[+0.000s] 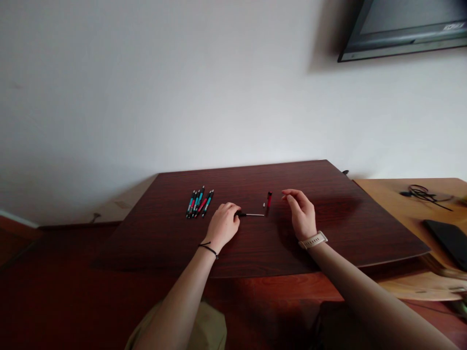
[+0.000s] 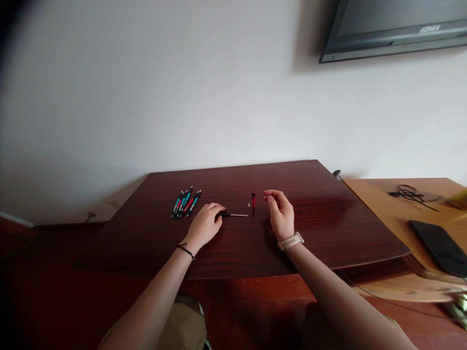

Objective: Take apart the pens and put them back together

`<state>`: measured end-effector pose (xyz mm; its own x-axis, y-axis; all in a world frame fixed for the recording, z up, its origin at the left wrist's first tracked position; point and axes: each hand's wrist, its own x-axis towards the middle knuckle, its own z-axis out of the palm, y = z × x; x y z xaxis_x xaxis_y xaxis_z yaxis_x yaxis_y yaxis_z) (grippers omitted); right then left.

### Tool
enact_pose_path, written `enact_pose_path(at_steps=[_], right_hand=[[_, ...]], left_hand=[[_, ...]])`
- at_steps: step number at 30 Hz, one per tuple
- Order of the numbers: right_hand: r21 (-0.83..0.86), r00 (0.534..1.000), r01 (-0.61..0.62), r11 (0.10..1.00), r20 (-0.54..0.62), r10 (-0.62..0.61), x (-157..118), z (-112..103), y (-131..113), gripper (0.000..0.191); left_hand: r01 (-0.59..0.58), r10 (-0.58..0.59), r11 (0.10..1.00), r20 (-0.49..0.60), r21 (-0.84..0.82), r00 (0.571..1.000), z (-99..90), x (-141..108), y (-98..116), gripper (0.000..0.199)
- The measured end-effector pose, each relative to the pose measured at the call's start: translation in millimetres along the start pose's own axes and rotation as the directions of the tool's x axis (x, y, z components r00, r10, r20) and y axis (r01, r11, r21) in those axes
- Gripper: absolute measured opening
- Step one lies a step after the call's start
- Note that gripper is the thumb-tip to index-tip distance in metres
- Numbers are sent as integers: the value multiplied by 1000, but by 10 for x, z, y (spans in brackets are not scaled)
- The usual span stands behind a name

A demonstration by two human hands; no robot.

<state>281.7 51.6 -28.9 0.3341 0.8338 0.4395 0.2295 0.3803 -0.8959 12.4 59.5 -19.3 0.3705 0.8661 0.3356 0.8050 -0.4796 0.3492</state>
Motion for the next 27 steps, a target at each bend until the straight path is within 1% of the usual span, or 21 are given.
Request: enact_pose_path(at_steps=[3, 6, 8, 9, 10, 12, 13, 14, 15, 16, 19, 23, 27], right_hand=[[-21, 999, 31, 999, 30, -31, -68, 18, -103, 28], [-17, 996, 68, 998, 61, -67, -153, 61, -179, 35], [-74, 983, 129, 989, 144, -118, -209, 86, -229, 31], [-121, 964, 183, 976, 219, -153, -234, 95, -251, 27], [-163, 932, 254, 953, 306, -196, -256, 104, -269, 24], [-218, 842, 401, 890, 470, -264, -290, 121, -283, 27], [-232, 801, 456, 859, 528, -282, -302, 130, -276, 29], [-245, 771, 492, 835, 568, -288, -311, 140, -261, 32], [-256, 753, 511, 820, 593, -284, -316, 148, -239, 32], [-263, 745, 516, 815, 607, -275, -317, 154, -214, 30], [-253, 750, 483, 838, 614, -247, -308, 150, -148, 18], [-242, 791, 424, 873, 568, -228, -292, 117, -140, 17], [-238, 826, 363, 901, 531, -192, -278, 102, -187, 16]], left_hand=[[-22, 22, 1000, -4, -9, 1000, -15, -66, -65, 16], [-29, 29, 999, -6, -25, 1000, -30, -106, -65, 11], [-25, 25, 998, -1, -49, 1000, -46, -124, -34, 12], [-23, 23, 997, -1, -70, 1000, -55, -131, -11, 12], [-20, 20, 995, -7, -98, 1000, -65, -135, 16, 13], [-24, 20, 984, -27, -178, 999, -82, -139, 74, 14], [-26, 19, 974, -34, -223, 999, -90, -140, 105, 15], [-26, 18, 963, -35, -268, 999, -95, -140, 136, 16], [-24, 15, 951, -32, -308, 999, -98, -140, 166, 16], [-22, 12, 941, -29, -338, 1000, -98, -140, 195, 16], [-21, 9, 923, -33, -385, 999, -82, -138, 266, 16], [0, -21, 899, -44, -437, 999, -79, -129, 284, 15], [40, -82, 867, -62, -496, 995, -149, -126, 219, 12]])
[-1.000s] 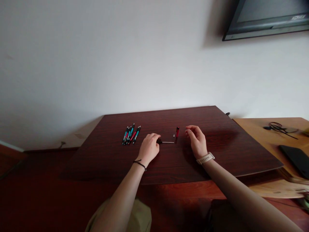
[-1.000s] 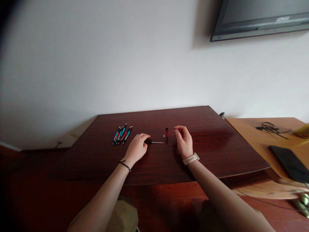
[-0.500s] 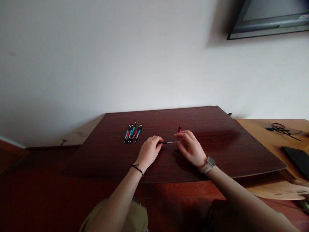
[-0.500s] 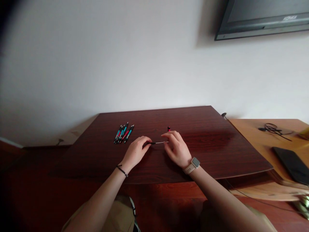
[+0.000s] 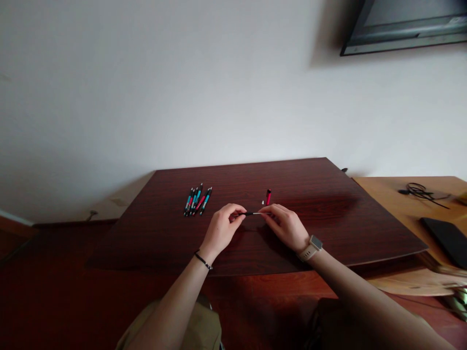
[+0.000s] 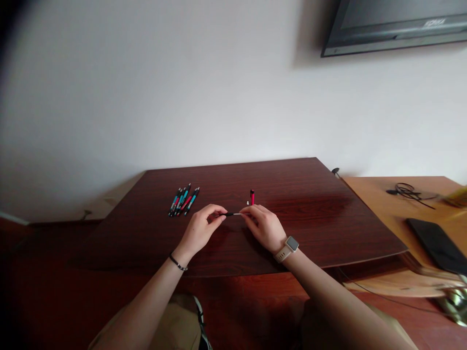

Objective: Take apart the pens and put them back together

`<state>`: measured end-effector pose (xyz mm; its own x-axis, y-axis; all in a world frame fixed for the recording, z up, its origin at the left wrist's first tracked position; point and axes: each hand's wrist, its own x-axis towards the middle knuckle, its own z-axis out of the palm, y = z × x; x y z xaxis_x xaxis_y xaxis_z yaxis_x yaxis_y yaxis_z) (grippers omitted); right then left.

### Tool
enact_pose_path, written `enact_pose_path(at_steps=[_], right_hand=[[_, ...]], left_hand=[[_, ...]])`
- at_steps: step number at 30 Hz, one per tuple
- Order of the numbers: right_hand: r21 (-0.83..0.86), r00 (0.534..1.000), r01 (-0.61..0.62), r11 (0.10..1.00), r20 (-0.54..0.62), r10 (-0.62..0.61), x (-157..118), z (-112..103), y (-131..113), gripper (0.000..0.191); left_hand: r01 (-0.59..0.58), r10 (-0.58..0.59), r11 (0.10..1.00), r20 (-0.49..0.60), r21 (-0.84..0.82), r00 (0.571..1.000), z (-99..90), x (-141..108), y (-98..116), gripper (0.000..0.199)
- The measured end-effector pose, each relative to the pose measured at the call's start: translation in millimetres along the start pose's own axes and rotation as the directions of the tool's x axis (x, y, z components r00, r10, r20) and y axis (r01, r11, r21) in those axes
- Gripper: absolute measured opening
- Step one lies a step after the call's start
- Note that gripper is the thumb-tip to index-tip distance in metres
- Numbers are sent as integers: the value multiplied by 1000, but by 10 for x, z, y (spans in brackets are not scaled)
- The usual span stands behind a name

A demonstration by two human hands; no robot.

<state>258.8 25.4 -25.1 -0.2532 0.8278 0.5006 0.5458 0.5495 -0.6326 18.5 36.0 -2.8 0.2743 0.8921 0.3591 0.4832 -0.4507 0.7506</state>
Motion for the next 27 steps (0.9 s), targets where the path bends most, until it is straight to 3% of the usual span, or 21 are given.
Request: enact_pose_path(at_steps=[15, 21, 27], right_hand=[[24, 994, -102, 994, -23, 103, -46, -43, 87, 14], [-12, 983, -182, 983, 15, 182, -36, -10, 90, 13], [-5, 981, -189, 982, 41, 189, -33, -45, 29, 17]], left_hand=[[94, -97, 994, -67, -49, 993, -186, -19, -158, 16], [207, -208, 969, 5, -133, 978, -137, -55, -200, 25], [336, -328, 899, 76, -282, 942, -24, -71, -104, 27]])
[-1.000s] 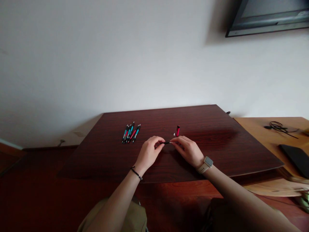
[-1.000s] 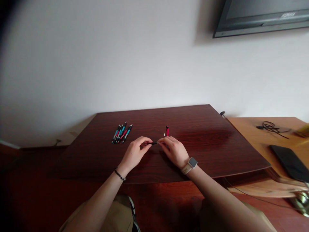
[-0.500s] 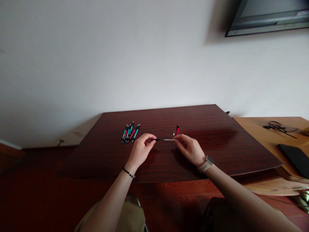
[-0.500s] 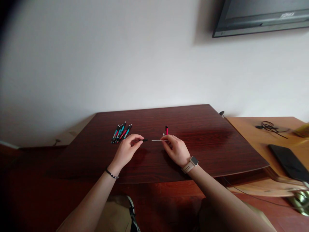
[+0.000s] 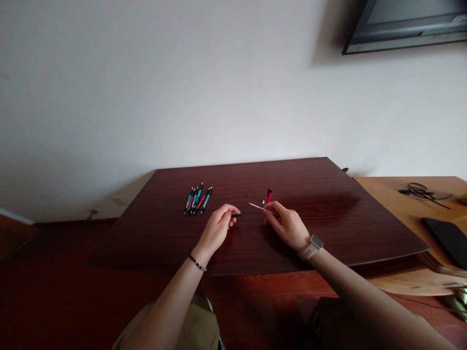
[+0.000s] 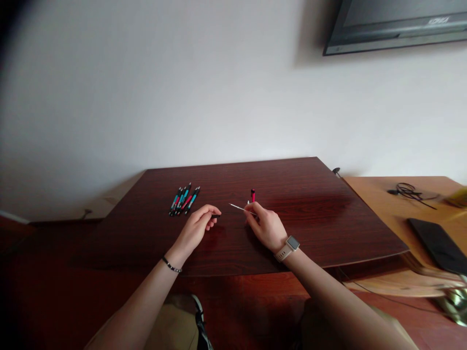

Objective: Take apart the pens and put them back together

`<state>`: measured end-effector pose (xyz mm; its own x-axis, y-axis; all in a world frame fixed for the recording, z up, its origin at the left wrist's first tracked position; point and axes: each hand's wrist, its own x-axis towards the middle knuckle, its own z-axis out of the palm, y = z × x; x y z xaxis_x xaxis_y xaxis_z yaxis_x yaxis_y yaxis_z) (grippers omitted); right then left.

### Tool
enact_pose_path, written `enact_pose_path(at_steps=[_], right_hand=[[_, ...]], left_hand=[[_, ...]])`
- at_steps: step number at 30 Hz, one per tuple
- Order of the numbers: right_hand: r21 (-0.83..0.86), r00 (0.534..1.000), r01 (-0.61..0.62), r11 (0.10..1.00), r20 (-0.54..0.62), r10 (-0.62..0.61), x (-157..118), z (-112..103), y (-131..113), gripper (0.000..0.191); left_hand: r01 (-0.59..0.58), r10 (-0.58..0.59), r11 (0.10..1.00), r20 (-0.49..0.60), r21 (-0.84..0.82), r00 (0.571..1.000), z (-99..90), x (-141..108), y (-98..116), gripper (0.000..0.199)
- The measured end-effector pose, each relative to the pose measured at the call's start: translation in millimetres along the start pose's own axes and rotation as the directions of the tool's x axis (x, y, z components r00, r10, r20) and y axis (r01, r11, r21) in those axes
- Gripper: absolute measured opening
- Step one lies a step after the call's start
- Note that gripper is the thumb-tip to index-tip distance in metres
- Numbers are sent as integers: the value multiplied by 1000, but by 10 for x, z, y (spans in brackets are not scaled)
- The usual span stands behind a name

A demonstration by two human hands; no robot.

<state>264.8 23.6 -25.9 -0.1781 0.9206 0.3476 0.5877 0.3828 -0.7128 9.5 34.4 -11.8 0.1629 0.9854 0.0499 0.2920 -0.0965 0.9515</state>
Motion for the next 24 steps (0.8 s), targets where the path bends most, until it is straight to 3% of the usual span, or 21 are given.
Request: enact_pose_path(at_steps=[2, 8, 13, 18, 24], right_hand=[[18, 1000, 0, 1000, -1, 0, -6, -8, -13, 17], [-4, 1000, 9, 1000, -14, -9, -8, 19, -36, 12], [-17, 998, 40, 999, -45, -40, -14, 28, -74, 13], [-1, 996, 57, 998, -65, -57, -30, 21, -119, 12], [22, 994, 78, 997, -73, -76, -51, 22, -175, 9]], left_hand=[[61, -58, 996, 38, -70, 998, 71, -23, 36, 21], [111, -92, 970, 92, -218, 991, 257, -59, 105, 12], [124, -65, 896, 152, -427, 986, 326, -50, 97, 30], [77, -33, 849, 93, -523, 995, 370, -55, 154, 34], [103, -126, 899, -27, -425, 992, 474, -49, 202, 36]])
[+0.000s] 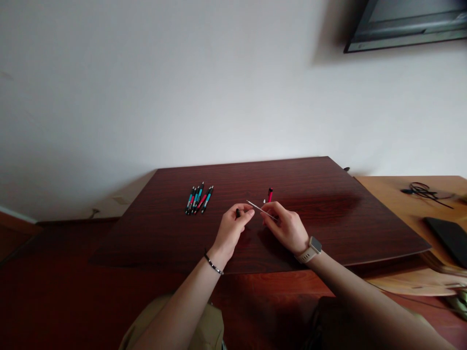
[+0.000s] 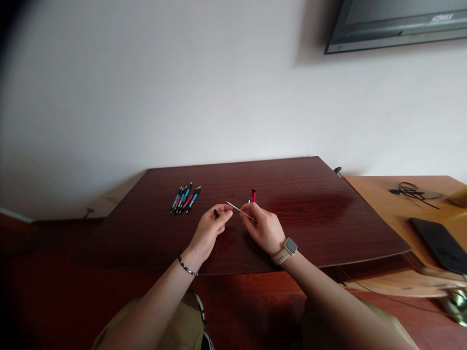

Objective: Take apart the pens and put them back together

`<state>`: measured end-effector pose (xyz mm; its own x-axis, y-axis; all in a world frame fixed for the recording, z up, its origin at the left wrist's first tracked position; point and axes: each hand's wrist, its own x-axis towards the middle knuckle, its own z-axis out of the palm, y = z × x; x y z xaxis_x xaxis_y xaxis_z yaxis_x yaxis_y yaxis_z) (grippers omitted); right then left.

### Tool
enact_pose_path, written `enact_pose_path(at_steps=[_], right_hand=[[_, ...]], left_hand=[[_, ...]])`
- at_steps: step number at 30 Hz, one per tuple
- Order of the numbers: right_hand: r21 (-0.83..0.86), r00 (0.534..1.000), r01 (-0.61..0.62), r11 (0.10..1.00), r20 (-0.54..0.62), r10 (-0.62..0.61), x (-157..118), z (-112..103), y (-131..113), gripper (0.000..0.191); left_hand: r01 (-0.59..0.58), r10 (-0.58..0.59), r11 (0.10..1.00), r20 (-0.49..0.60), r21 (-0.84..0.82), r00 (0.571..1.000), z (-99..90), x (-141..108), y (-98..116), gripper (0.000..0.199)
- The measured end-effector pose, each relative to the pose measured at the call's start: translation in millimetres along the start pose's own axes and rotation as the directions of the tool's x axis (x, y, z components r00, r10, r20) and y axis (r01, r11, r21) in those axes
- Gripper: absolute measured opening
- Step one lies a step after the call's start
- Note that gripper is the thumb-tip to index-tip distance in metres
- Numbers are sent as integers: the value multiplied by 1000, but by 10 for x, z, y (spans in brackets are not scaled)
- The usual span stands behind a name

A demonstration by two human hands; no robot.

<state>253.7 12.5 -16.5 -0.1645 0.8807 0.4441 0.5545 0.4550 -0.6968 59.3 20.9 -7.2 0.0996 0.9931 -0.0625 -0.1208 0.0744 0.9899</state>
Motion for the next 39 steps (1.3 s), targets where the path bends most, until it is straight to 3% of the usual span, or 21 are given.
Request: enact_pose_path(at_steps=[9, 17, 23, 29, 34, 39], right_hand=[[44, 997, 32, 999, 63, -35, -35, -7, -51, 11], [-14, 995, 97, 995, -10, -97, -17, -33, -37, 15], [-51, 999, 5, 999, 49, -3, -8, -7, -7, 17], [-270, 984, -179, 946, -51, 171, 14, 49, 183, 10], [-367, 992, -122, 922, -57, 109, 47, 39, 303, 14], [-371, 988, -154, 916, -41, 150, 55, 57, 369, 13]], left_hand=[[-91, 90, 995, -53, -30, 995, 61, 23, -7, 34], [-109, 97, 990, -127, -91, 987, -58, 97, 3, 37], [-31, 25, 998, -133, -45, 991, -71, 93, -20, 43], [106, -103, 994, -88, 26, 991, -122, 107, -93, 39], [88, -69, 980, -105, 180, 992, -148, 113, -104, 26], [86, -75, 979, -66, 185, 995, -148, 104, -103, 36]])
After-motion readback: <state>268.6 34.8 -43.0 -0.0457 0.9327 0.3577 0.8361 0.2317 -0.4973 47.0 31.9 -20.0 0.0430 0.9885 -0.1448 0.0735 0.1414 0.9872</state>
